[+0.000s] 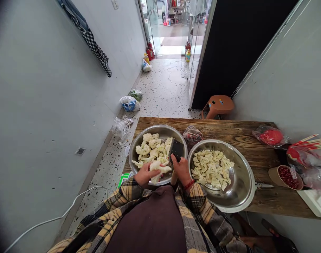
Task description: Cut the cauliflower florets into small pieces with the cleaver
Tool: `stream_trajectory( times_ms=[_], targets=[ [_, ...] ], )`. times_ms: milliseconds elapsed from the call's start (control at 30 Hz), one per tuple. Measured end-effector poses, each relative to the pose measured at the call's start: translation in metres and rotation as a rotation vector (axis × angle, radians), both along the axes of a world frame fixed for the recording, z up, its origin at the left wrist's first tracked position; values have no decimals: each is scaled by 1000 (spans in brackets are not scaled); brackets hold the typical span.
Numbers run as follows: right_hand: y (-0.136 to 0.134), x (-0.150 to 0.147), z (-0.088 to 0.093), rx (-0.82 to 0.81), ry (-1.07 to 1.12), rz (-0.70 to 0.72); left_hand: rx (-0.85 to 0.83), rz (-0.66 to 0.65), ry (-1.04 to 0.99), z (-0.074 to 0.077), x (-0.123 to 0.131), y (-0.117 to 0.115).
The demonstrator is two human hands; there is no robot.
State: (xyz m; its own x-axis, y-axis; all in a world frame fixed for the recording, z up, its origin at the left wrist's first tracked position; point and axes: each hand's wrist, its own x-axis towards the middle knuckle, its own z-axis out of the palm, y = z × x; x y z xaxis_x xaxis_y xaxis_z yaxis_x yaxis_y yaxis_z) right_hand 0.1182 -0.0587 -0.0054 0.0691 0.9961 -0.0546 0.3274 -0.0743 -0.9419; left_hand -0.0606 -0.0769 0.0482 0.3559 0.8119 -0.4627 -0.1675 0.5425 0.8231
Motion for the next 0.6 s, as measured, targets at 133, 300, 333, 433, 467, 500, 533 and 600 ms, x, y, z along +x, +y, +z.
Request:
stream_trajectory(
  times_ms=[133,300,333,433,467,500,533,600],
  targets=[
    [0,9,8,54,-143,95,-124,164,-5,-16,-14,11],
    [-6,12,23,168,-110,165,-200,280,1,-20,-17,19],
    [-9,13,25,156,-100,157,-206,288,-20,-19,-16,20],
    [-17,13,32,124,-128,161,-210,272,-73,-12,-11,22],
    [-20,12,34,138,-158,178,-207,258,-87,-10,-9,22],
    [-23,10,35,167,-192,206,-201,244,-99,-8,-8,23],
    [-25,8,37,203,-226,236,-194,234,-107,-6,-6,22],
    [-29,3,37,266,-291,286,-180,214,-117,-5,-1,21]
  ],
)
